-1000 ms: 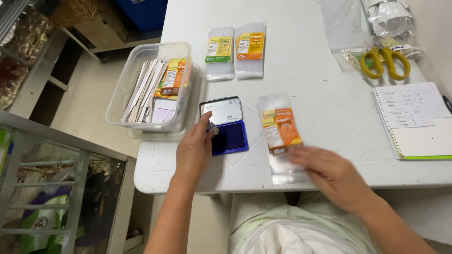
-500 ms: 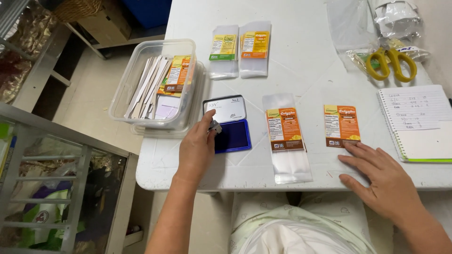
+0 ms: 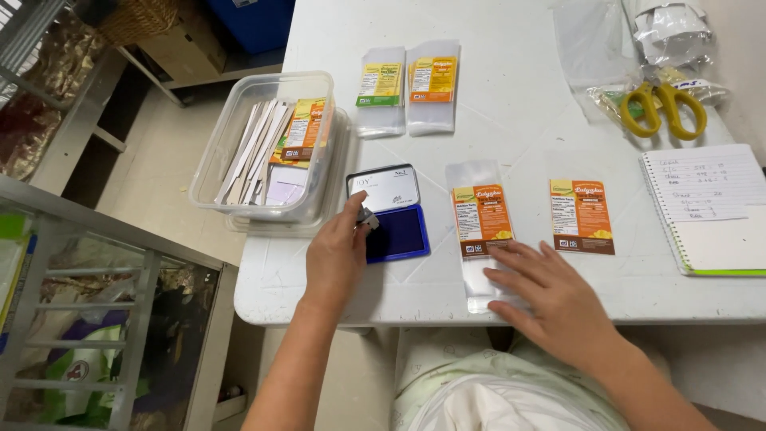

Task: The person stamps orange labels on clear plastic bags using a blue ink pad and a rubber stamp. They repeatedly dip the stamp into the ink pad and press it onto the labels, then place the stamped bags into a plastic container.

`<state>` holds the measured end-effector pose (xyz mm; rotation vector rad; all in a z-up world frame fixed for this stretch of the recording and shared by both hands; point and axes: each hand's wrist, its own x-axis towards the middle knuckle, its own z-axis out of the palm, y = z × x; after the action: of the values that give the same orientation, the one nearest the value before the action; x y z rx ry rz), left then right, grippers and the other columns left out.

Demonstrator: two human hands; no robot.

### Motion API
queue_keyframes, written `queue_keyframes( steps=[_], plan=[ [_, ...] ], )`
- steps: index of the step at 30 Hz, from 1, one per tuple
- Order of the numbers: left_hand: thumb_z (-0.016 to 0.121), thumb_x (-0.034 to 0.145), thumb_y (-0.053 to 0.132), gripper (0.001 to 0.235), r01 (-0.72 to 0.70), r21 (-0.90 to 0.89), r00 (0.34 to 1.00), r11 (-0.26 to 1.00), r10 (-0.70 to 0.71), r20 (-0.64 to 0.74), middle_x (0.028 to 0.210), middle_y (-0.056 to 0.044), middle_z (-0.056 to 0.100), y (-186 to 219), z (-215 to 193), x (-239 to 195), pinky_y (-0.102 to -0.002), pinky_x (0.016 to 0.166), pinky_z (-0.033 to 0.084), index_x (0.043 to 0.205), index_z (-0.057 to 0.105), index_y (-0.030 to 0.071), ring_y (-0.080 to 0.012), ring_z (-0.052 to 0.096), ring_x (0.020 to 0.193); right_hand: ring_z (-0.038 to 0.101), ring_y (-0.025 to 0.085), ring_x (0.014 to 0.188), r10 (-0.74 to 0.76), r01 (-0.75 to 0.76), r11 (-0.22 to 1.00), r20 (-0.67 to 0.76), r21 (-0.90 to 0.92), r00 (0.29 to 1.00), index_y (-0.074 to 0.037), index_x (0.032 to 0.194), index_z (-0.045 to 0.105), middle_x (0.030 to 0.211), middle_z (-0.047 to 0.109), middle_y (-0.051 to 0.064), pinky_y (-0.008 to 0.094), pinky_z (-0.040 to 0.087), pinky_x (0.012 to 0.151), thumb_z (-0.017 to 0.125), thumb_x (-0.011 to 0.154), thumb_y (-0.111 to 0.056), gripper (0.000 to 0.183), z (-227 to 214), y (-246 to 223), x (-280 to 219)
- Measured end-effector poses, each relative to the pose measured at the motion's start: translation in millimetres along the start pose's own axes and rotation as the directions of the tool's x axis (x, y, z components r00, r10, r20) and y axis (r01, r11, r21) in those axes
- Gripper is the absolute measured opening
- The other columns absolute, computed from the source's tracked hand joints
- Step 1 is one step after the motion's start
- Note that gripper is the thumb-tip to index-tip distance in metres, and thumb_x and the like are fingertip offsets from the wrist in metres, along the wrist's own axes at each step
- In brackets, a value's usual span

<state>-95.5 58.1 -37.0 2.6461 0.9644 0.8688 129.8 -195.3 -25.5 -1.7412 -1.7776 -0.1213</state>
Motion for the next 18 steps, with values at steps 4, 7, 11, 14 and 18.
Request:
queue_keyframes(
  steps=[4, 7, 11, 14, 18],
  plan=[
    [0.058, 0.096, 0.001, 0.055, -0.060, 0.000, 0.998, 0.998, 0.060, -0.025, 0.103, -0.008, 0.069, 3, 0, -3, -0.044, 0.070, 0.053, 0.149, 0.051, 0.018, -0.0312, 0.063, 0.085, 0.057, 0.027, 0.134, -0.028, 0.029, 1.000, 0.071, -0.012, 0.997, -0.018, 0.124, 0.068, 0.144, 0.062, 0.005, 0.052, 0.040, 0.115, 0.069, 0.091, -0.047, 0.044, 13, -10, 6],
    [0.073, 0.093, 0.014, 0.059, -0.065, 0.122, 0.988, 0.990, 0.081, -0.130, 0.099, -0.008, 0.072, 0, 5, -5, -0.043, 0.081, 0.061, 0.148, 0.055, 0.024, -0.0298, 0.072, 0.092, 0.061, 0.034, 0.129, 0.039, -0.039, 0.999, 0.064, -0.002, 0.997, -0.024, 0.125, 0.072, 0.134, 0.068, 0.007, 0.052, 0.040, 0.115, 0.071, 0.090, -0.048, 0.042, 24, -6, 2],
    [0.072, 0.094, 0.012, 0.059, -0.051, 0.121, 0.993, 0.991, 0.062, -0.096, 0.101, -0.007, 0.073, 3, 3, -5, -0.041, 0.082, 0.061, 0.149, 0.053, 0.024, -0.0279, 0.073, 0.092, 0.059, 0.032, 0.131, 0.068, -0.067, 0.998, 0.066, -0.018, 0.995, -0.026, 0.127, 0.071, 0.135, 0.066, 0.006, 0.050, 0.040, 0.115, 0.070, 0.090, -0.051, 0.044, 30, -3, -1],
    [0.073, 0.094, 0.009, 0.059, -0.025, 0.106, 0.997, 0.994, 0.032, -0.066, 0.101, -0.008, 0.074, 9, -2, -2, -0.042, 0.082, 0.062, 0.148, 0.054, 0.023, -0.0286, 0.073, 0.092, 0.059, 0.032, 0.131, 0.078, -0.078, 0.997, 0.077, -0.011, 0.994, -0.026, 0.127, 0.071, 0.135, 0.066, 0.006, 0.049, 0.040, 0.116, 0.071, 0.090, -0.051, 0.044, 28, -4, 0],
    [0.071, 0.094, 0.005, 0.057, 0.005, 0.022, 1.000, 1.000, -0.005, -0.019, 0.108, -0.011, 0.074, 15, -18, 5, -0.043, 0.084, 0.061, 0.147, 0.055, 0.020, -0.0303, 0.074, 0.098, 0.059, 0.032, 0.131, 0.068, -0.069, 0.998, 0.080, 0.007, 0.994, -0.026, 0.125, 0.072, 0.134, 0.066, 0.007, 0.050, 0.039, 0.116, 0.070, 0.090, -0.053, 0.044, 28, -4, 1]
  ],
)
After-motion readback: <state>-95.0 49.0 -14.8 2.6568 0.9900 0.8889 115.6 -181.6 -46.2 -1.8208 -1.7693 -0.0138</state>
